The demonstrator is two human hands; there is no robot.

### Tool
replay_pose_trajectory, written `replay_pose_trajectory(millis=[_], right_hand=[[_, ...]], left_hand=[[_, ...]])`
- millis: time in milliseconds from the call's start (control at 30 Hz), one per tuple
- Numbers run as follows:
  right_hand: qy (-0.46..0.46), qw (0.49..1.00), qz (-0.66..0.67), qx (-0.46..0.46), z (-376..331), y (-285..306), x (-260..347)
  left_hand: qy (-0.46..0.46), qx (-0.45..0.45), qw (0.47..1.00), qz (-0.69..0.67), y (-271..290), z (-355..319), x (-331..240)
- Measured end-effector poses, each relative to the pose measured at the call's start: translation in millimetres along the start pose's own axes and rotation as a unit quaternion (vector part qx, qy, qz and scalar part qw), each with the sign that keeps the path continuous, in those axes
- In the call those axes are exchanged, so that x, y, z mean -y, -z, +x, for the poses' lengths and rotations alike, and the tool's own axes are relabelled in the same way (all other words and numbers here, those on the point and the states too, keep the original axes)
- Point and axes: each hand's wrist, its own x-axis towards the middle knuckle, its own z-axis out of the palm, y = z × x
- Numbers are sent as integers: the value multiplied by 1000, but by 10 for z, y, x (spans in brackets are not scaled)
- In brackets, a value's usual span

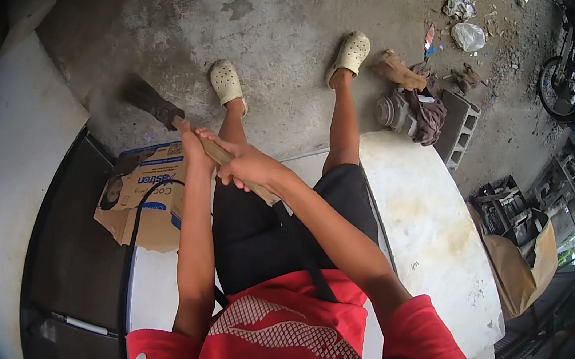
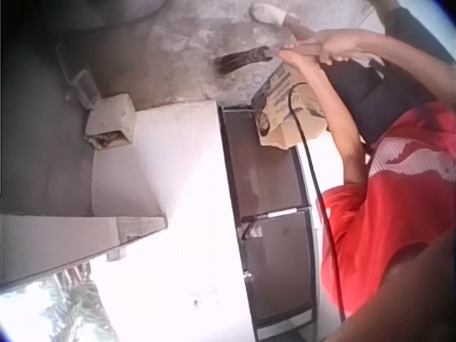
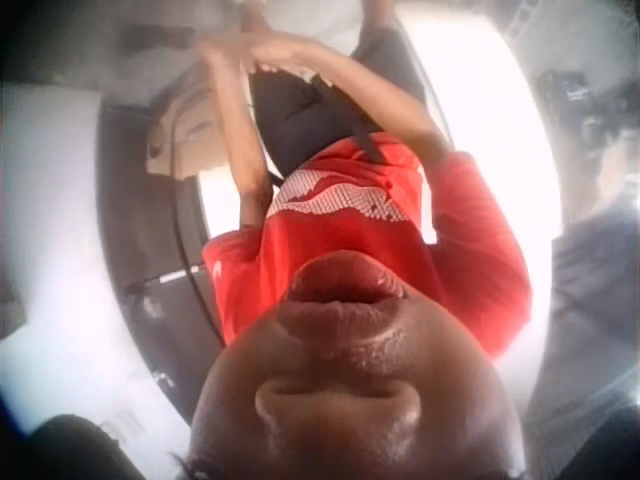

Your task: The person sweeps the concrete floor using a broom, then moves a rectangular board by hand.

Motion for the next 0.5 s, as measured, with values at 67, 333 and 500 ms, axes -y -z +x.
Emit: replay_pose_trajectory(millis=[67, 333, 500], right_hand=[[36, 997, 49, -50, -94, 339, 26], [55, 842, 221, -489, -2854, 2345, -444], [52, 838, 84, -537, -3229, 2002, -359]], left_hand=[[33, 19, 999, 27, -405, 198, 264], [100, 167, 924, 329, -2829, -475, 4135], [176, 311, 878, 318, -2946, -1163, 4308]])
